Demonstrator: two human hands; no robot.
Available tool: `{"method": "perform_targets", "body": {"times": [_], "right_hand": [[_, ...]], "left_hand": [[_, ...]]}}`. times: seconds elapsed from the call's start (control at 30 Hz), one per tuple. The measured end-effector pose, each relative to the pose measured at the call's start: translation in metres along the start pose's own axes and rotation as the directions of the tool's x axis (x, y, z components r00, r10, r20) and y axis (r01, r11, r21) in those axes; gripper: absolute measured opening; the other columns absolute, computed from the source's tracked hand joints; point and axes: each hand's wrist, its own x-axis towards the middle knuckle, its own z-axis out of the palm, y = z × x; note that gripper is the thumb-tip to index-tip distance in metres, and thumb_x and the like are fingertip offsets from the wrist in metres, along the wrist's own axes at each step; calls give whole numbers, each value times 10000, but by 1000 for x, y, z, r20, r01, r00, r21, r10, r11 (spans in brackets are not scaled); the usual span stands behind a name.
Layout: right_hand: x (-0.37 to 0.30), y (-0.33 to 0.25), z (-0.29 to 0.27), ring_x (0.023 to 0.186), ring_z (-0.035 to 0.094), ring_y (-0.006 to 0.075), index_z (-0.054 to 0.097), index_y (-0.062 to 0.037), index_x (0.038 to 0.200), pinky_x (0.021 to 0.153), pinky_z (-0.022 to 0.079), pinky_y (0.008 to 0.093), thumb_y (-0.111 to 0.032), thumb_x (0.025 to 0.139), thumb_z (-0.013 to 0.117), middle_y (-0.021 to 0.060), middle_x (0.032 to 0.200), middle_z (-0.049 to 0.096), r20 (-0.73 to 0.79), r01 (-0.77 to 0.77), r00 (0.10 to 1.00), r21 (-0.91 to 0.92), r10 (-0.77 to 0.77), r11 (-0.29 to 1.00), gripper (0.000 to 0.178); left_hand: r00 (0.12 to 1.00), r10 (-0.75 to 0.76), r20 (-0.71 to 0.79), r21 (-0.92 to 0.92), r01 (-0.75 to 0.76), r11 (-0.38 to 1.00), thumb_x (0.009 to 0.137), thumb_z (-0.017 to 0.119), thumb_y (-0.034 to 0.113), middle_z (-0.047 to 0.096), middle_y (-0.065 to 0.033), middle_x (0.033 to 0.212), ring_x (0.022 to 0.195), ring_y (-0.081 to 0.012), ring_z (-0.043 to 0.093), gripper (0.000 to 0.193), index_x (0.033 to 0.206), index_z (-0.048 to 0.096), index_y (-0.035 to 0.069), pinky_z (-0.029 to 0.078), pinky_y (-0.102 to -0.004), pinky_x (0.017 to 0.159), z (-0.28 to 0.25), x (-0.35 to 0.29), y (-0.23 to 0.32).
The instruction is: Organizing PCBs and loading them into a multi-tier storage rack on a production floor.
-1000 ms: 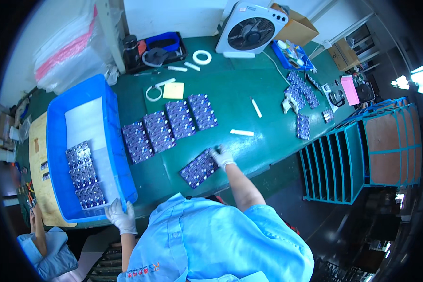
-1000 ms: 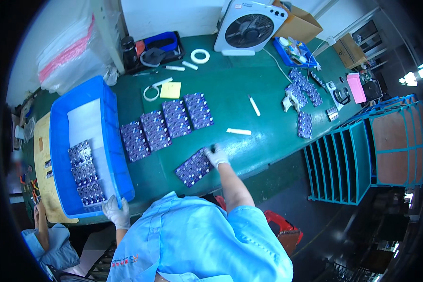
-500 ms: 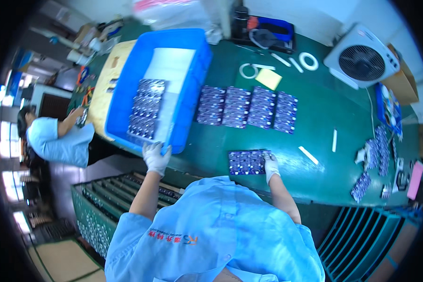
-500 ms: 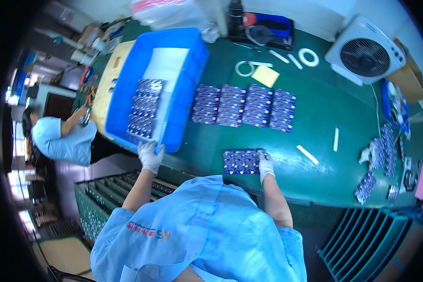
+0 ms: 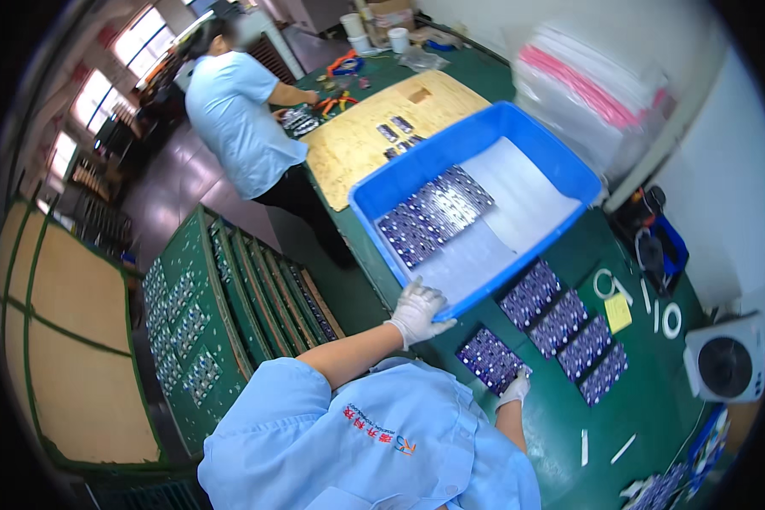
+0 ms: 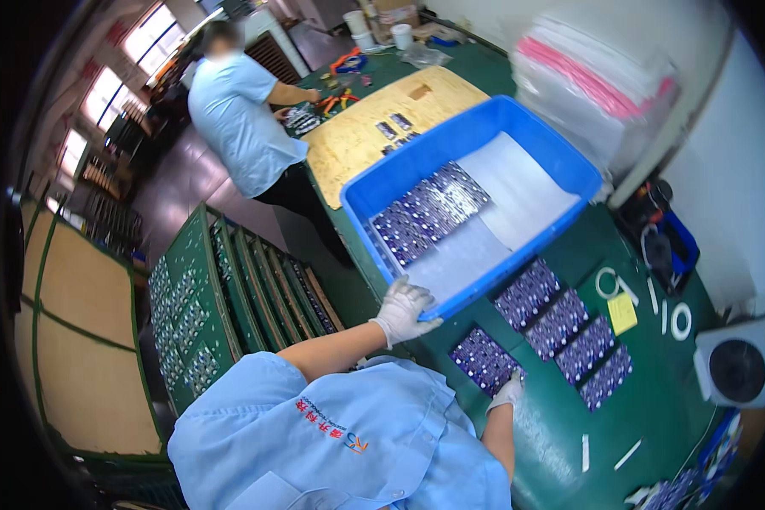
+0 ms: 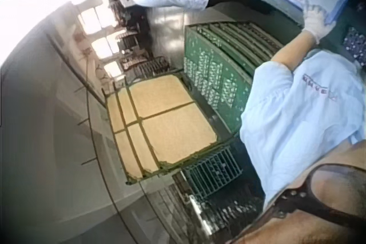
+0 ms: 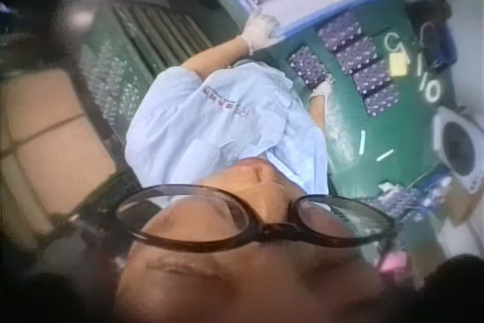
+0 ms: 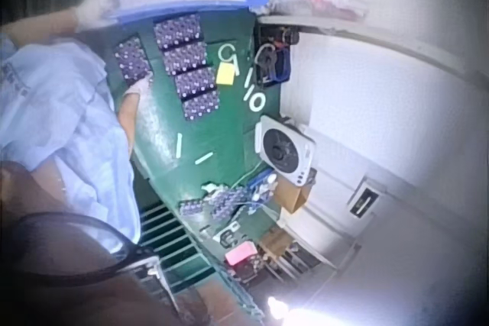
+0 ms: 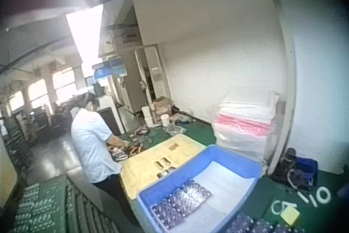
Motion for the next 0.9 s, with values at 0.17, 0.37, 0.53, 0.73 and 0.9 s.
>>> {"method": "perform_targets", "body": {"times": [0.17,0.37,0.53,0.73,0.9], "right_hand": [[8,-1,25,1081,578,327,471,35,1301,942,441,392,-406,895,558,226,1258,549,-127,71,989,-28,-74,997,606],[-33,-17,38,1096,555,392,455,100,1270,954,433,394,-405,895,517,289,1250,522,-262,215,892,-474,-370,854,632],[-45,-21,17,1087,551,397,459,101,1267,946,425,418,-438,903,500,286,1224,539,-273,204,859,-593,-432,779,651],[-53,-9,-9,1123,531,399,433,98,1286,961,420,413,-418,914,510,294,1240,525,-312,216,800,-647,-512,731,641],[-29,27,-44,1054,567,393,500,75,1208,898,456,416,-340,884,575,274,1144,576,-314,267,687,-730,-655,629,532]], "left_hand": [[999,25,24,-58,-23,998,755,614,537,602,-118,1134,1119,-290,533,555,1064,641,76,252,-513,1098,3,-2,-9],[995,80,66,-114,-73,991,758,609,553,574,-139,1178,1151,-311,511,631,1126,598,40,248,-525,1100,2,-3,-19],[992,92,84,-147,-79,986,775,586,570,574,-142,1175,1161,-310,506,644,1138,590,38,246,-523,1103,-8,-1,-21],[993,92,74,-165,-79,983,790,564,577,574,-142,1165,1161,-307,505,635,1136,590,46,240,-518,1106,-9,-4,-24],[993,113,30,-231,-103,967,798,551,573,568,-133,1163,1155,-302,500,616,1124,593,52,228,-523,1109,1,-5,-29]]}}
